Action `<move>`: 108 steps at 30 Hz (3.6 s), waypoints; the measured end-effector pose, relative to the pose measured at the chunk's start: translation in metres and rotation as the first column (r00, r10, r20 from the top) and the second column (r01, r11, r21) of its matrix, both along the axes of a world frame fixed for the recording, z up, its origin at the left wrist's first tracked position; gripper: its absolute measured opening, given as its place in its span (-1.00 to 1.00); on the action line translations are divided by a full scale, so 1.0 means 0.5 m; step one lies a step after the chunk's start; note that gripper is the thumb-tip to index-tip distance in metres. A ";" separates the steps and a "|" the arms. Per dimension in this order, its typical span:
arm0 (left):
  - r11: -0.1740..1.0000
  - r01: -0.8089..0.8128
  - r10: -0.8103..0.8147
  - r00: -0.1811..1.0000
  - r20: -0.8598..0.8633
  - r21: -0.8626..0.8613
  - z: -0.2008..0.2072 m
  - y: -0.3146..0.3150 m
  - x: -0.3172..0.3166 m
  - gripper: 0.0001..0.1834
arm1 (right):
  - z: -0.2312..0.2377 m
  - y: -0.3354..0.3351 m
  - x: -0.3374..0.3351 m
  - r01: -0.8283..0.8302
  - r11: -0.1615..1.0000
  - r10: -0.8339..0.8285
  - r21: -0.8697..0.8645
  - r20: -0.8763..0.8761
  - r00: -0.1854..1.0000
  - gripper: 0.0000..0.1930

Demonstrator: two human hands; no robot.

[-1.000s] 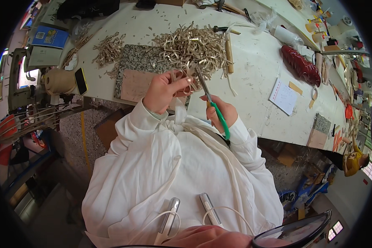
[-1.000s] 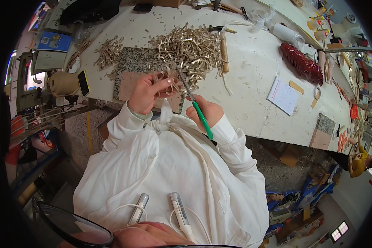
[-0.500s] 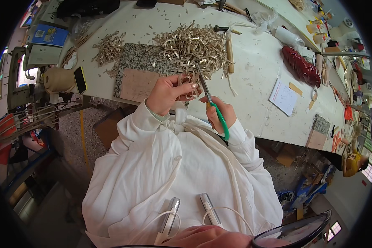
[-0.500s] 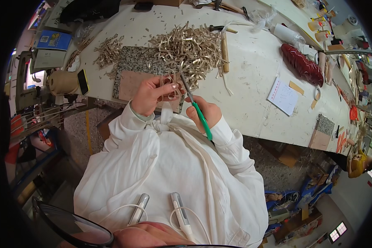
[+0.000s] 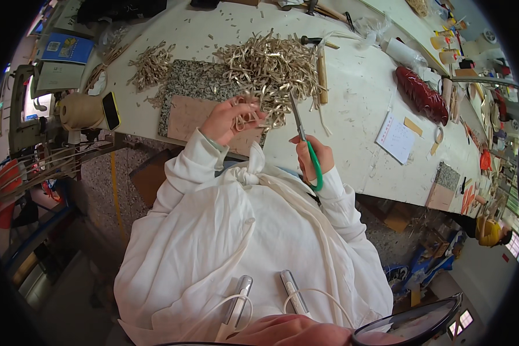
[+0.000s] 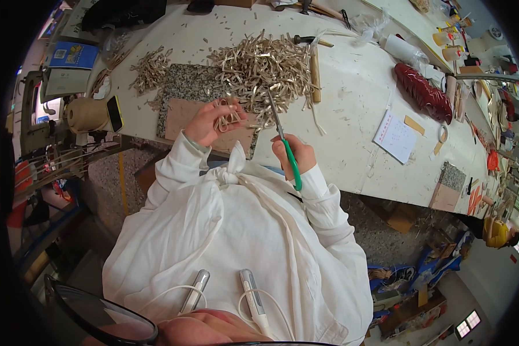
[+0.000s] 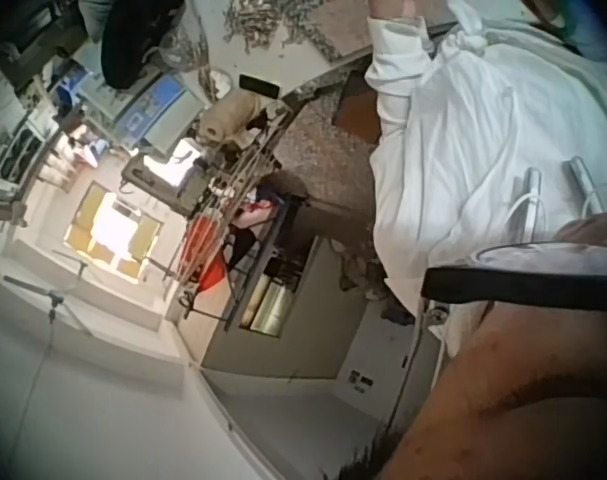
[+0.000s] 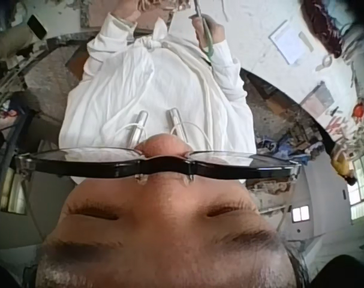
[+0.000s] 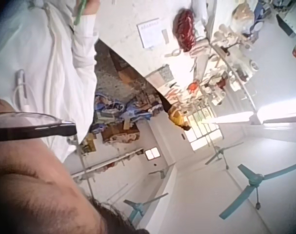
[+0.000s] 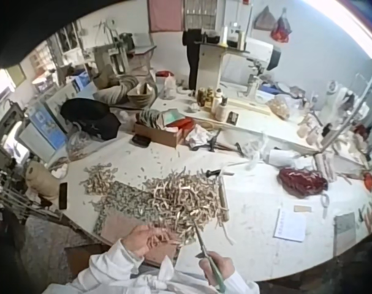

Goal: The person repeatedly picks up looped strips from a pile on the table by hand and trims them using scissors.

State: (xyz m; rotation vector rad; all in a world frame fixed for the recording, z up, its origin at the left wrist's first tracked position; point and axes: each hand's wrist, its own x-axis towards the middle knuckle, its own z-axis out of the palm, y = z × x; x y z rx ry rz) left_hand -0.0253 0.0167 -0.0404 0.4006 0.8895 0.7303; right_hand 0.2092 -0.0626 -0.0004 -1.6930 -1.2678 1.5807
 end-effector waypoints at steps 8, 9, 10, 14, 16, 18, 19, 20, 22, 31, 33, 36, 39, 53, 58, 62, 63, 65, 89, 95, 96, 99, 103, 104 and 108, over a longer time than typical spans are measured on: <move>0.962 -0.257 0.275 0.898 -0.344 0.096 -0.240 0.174 -0.332 -0.65 | -0.053 -0.024 0.006 0.034 0.997 -0.033 -0.069 0.022 0.999 -0.54; 0.929 -0.223 0.363 0.702 -0.613 0.295 -0.222 0.205 -0.348 -0.60 | -0.057 -0.023 0.008 0.030 0.995 -0.026 -0.095 0.035 0.999 -0.53; 0.878 -0.113 0.466 0.421 -0.778 0.464 -0.196 0.230 -0.352 -0.55 | -0.061 -0.022 0.010 0.028 0.992 -0.022 -0.120 0.047 0.999 -0.52; 0.670 0.659 0.563 -0.151 -0.813 0.342 -0.234 0.287 -0.294 -0.53 | -0.073 -0.004 0.006 0.025 0.986 -0.010 -0.167 0.091 0.996 -0.49; 0.539 0.769 0.550 -0.012 -0.835 0.344 -0.305 0.307 -0.238 -0.54 | -0.073 0.009 0.001 -0.026 0.978 0.052 -0.206 0.123 0.991 -0.46; 0.526 0.752 0.508 0.097 -0.856 0.397 -0.330 0.331 -0.164 -0.59 | -0.071 0.014 0.001 -0.027 0.979 0.055 -0.204 0.132 0.990 -0.44; 0.558 0.723 0.445 0.153 -0.882 0.407 -0.318 0.339 -0.119 -0.61 | -0.072 0.015 0.003 -0.024 0.978 0.053 -0.209 0.133 0.990 -0.44; 0.592 0.693 0.380 0.209 -0.901 0.411 -0.305 0.347 -0.080 -0.63 | -0.072 0.017 0.005 -0.023 0.977 0.052 -0.214 0.133 0.990 -0.44; 0.502 0.745 0.370 0.274 -0.888 0.439 -0.281 0.362 -0.017 -0.65 | -0.066 0.022 0.011 -0.002 0.971 0.034 -0.239 0.129 0.991 -0.44; 0.215 0.925 0.252 0.256 -0.933 0.312 -0.243 0.369 0.045 -0.81 | -0.081 0.059 0.034 0.076 0.952 -0.064 -0.296 0.051 0.997 -0.45; 0.161 0.878 0.386 0.364 -0.847 0.451 -0.231 0.355 0.031 -0.83 | -0.076 0.081 0.039 0.032 0.961 -0.024 -0.274 0.033 0.999 -0.45; 0.297 0.897 0.087 0.317 -0.944 0.328 -0.115 0.333 0.040 -0.82 | -0.079 0.102 0.053 -0.015 0.947 0.026 -0.321 0.031 0.999 -0.47; 0.121 0.867 0.106 0.473 -0.875 0.483 -0.055 0.303 0.031 -0.83 | -0.079 0.113 0.062 -0.077 0.958 0.076 -0.278 -0.015 0.997 -0.48; 0.156 0.811 -0.503 0.556 -0.662 0.564 0.139 0.213 0.034 -0.80 | 0.027 0.025 0.086 -0.241 0.964 0.219 0.112 0.174 0.960 -0.51; 0.906 0.187 -0.312 0.902 0.300 0.380 0.071 0.149 0.060 -0.28 | 0.025 -0.017 0.062 -0.038 0.897 -0.064 0.439 0.215 0.975 -0.65; 0.972 0.157 -0.218 0.876 0.431 0.173 0.096 0.048 0.149 -0.53 | 0.054 -0.048 0.048 0.030 0.943 -0.120 0.332 0.255 0.959 -0.49; 0.978 0.118 -0.182 0.882 0.435 0.170 0.103 0.031 0.161 -0.59 | 0.056 -0.057 0.042 0.029 0.948 -0.118 0.316 0.267 0.956 -0.49; 0.992 0.021 -0.071 0.913 0.402 0.127 0.114 0.021 0.177 -0.74 | 0.072 -0.074 0.042 -0.001 0.958 -0.088 0.286 0.297 0.951 -0.47; 0.916 0.208 -0.143 0.968 -0.206 0.343 0.200 -0.058 0.111 -0.75 | 0.085 -0.095 0.025 -0.051 0.993 0.056 0.105 -0.051 0.997 -0.59; 0.910 0.268 -0.178 0.942 -0.286 0.315 0.182 -0.061 0.089 -0.73 | 0.071 -0.092 0.013 -0.067 0.977 0.070 0.201 -0.008 0.998 -0.46; 0.912 0.281 -0.201 0.941 -0.271 0.299 0.178 -0.062 0.086 -0.71 | 0.071 -0.092 0.010 -0.069 0.978 0.073 0.197 -0.012 0.997 -0.46; 0.909 0.293 -0.221 0.942 -0.254 0.295 0.176 -0.063 0.082 -0.71 | 0.071 -0.087 0.005 -0.081 0.981 0.080 0.178 0.009 0.997 -0.47; 0.907 0.301 -0.219 0.935 -0.281 0.295 0.175 -0.063 0.088 -0.73 | 0.068 -0.084 0.004 -0.060 0.970 0.054 0.236 0.033 0.998 -0.48; 0.910 0.293 -0.213 0.937 -0.276 0.292 0.180 -0.063 0.092 -0.75 | 0.070 -0.083 0.007 -0.053 0.977 0.049 0.209 0.022 0.999 -0.48; 0.921 0.266 -0.201 0.950 -0.240 0.284 0.174 -0.056 0.092 -0.77 | 0.077 -0.075 0.007 -0.042 0.987 0.033 0.155 0.061 0.998 -0.64</move>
